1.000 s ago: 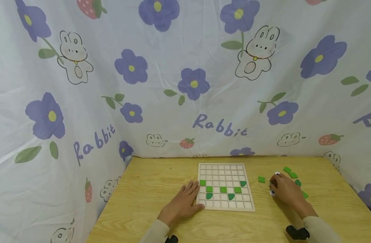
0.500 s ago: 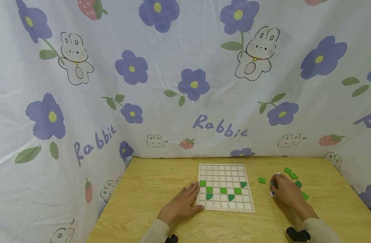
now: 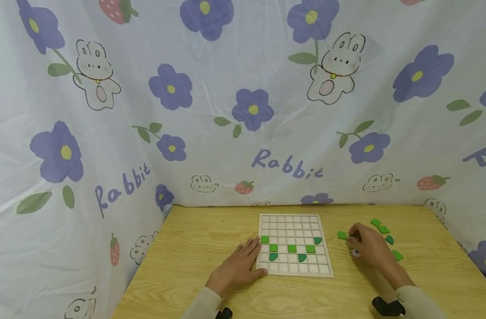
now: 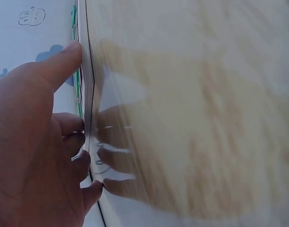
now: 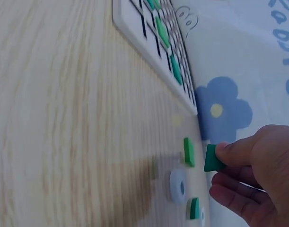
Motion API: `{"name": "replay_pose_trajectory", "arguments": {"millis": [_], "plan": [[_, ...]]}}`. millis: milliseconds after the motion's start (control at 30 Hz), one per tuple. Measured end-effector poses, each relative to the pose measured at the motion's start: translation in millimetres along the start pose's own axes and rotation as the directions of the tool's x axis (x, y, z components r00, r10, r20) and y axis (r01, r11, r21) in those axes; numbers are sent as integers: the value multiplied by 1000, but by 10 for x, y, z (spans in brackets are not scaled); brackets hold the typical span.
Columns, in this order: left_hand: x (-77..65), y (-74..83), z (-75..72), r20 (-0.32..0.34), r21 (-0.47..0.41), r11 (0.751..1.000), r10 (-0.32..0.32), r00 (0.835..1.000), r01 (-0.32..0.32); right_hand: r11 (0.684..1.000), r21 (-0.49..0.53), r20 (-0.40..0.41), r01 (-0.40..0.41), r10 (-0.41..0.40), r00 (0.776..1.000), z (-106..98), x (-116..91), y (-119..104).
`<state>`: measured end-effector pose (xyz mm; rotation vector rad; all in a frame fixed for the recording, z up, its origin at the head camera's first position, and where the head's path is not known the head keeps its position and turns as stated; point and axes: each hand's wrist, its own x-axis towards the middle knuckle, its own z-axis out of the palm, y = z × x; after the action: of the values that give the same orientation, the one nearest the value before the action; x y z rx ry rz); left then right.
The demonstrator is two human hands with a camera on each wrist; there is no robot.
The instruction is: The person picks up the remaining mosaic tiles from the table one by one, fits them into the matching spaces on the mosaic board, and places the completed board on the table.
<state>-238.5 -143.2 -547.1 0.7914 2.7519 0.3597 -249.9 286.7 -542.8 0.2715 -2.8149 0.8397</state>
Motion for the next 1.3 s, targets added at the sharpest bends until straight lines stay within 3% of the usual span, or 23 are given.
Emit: {"name": "replay_pose_trajectory", "arguments": {"millis": [333,800,1067,1300], "plan": [[-2,37,-10,-32,10,1000,-7,999,8,990,119,-67,70,-63,996,104,23,-455],[13,24,10,-32,28,1000,-12,999,13,930,365,60,-40,20,998,494,155,-926],[32,2,30,-27,25,999,-23,999,24,855,517,112,-40,-22,993,692,218,-1098],[31,7,28,-30,14,1000,-26,999,26,851,525,108,-15,-49,993,840,274,-1212]]}}
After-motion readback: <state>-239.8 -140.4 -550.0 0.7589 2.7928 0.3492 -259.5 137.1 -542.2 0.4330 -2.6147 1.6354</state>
